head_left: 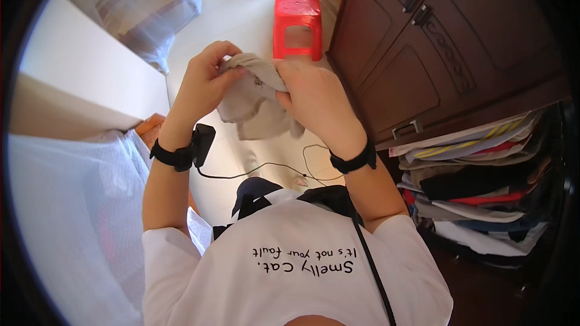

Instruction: The person wipes the exterior and handles of a wooden wardrobe, the surface of a wooden cabinet, a metal window frame, and the surface of a wooden door using a cloth.

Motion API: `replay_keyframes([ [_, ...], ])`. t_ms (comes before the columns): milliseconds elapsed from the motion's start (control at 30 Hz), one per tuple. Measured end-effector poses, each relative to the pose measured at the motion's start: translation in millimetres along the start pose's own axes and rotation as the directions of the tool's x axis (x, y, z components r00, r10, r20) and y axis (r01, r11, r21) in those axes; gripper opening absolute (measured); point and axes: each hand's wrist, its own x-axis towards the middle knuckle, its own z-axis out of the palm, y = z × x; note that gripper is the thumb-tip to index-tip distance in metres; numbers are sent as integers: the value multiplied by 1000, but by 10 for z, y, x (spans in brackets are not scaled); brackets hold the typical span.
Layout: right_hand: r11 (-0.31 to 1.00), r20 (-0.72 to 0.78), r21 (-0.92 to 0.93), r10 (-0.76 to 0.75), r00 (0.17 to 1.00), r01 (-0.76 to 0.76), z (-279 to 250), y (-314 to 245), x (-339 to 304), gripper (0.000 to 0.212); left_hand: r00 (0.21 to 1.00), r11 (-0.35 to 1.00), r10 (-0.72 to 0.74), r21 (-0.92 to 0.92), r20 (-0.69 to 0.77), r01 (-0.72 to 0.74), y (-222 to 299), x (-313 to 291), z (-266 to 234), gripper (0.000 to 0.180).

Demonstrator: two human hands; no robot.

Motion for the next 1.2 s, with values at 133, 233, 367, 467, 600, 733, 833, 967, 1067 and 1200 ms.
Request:
replay_keyframes([
  [133, 980, 14, -172, 102, 995, -98, 212, 254, 320, 23, 1000, 989, 9, 148, -24, -6, -492, 435, -88, 15],
  [233, 948, -2, -280, 153, 988, -148, 473, 577, 596, 15, 902, 808, 430, 452, -15, -378, -598, 816, -60, 28],
  [367, 899, -103, -439, -69, 992, 16, 768, 1104, 1014, 6, 612, 524, 697, 317, 374, -791, -594, 1255, -8, 53],
  [467, 775, 33, -576, 341, 939, -261, 819, 1120, 1309, 12, 417, 464, 740, 49, 527, -885, -480, 1477, 160, 67],
  [600, 530, 237, -740, 782, 577, -414, 602, 1062, 1830, 17, 394, 481, 732, -12, 556, -877, -688, 1775, 342, 77],
  [733, 71, -74, -987, 601, 796, -145, 1068, 1813, 1512, 14, 333, 459, 751, -88, 570, -884, -742, 2131, 487, 79],
  [833, 467, 17, -467, 854, 520, -751, 614, 1953, 1690, 19, 242, 445, 742, -190, 625, -875, -838, 2489, 636, 78],
  [967, 525, -141, 530, 828, 542, -666, 169, 2611, 957, 17, 129, 477, 714, -343, 688, -809, -1091, 3003, 911, 67],
  [1067, 244, -186, 963, 911, 368, -118, -165, 3029, 513, 27, 334, 628, 640, -219, 692, -747, -1470, 3581, 1015, 48],
  [1200, 521, -518, 852, 854, 59, -60, -714, 3440, 334, 44, 513, 760, 515, -88, 687, -644, -1837, 4287, 1083, 34],
])
